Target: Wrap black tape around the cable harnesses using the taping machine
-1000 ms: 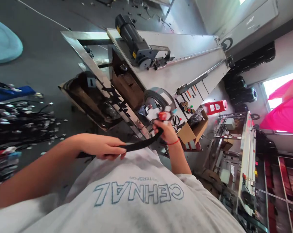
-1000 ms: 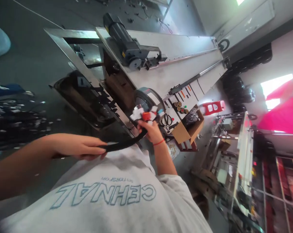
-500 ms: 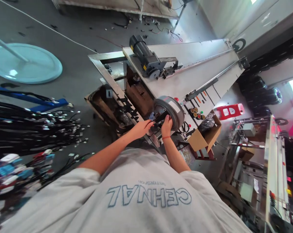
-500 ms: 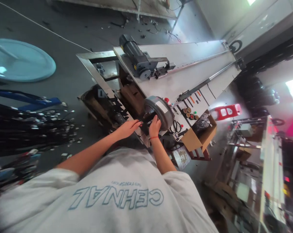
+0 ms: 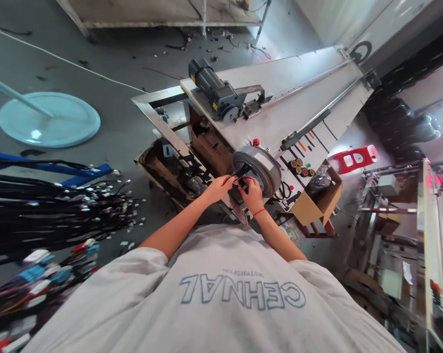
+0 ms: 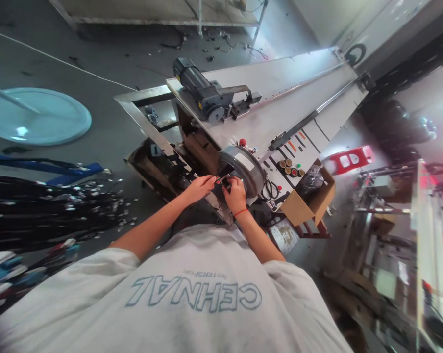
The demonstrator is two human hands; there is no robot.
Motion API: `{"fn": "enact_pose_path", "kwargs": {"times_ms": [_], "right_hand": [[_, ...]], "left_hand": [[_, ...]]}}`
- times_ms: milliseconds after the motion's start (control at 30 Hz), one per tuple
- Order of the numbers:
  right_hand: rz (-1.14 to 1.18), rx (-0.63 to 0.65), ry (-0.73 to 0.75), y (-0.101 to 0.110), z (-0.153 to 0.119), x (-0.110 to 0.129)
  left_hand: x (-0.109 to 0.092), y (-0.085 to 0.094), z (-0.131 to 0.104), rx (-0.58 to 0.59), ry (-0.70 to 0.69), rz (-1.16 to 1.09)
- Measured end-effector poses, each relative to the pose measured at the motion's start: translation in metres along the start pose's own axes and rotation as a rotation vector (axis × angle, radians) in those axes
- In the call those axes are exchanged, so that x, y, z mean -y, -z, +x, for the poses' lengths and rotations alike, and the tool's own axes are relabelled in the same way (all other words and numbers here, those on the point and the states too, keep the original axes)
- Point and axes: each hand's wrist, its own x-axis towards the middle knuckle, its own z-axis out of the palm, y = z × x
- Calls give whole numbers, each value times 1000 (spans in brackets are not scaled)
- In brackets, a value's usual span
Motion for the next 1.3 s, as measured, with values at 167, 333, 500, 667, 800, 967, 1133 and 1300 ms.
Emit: {"fn": "enact_pose_path", "kwargs": {"times_ms": [167, 333, 500, 667, 800, 967, 1133, 1300], "right_hand": [[-54, 13, -3, 1, 0, -2], [6, 18, -71, -3, 7, -8], [161, -7, -93, -1, 8, -11], [178, 19, -92, 1, 8, -11], [208, -17, -99, 1, 9, -8], [244, -63, -111, 4, 7, -1], [416, 2, -79, 15, 4, 17], [336, 60, 47, 20, 24, 28]], "left_hand": [[3, -7, 0, 27, 12, 12], [7, -11, 0, 65, -12, 23], [10, -12, 0, 75, -40, 12], [7, -9, -2, 50, -5, 41], [5, -7, -3, 36, -7, 44], [8, -6, -4, 43, -10, 2], [19, -11, -3, 92, -10, 7], [25, -20, 6, 118, -18, 125]]}}
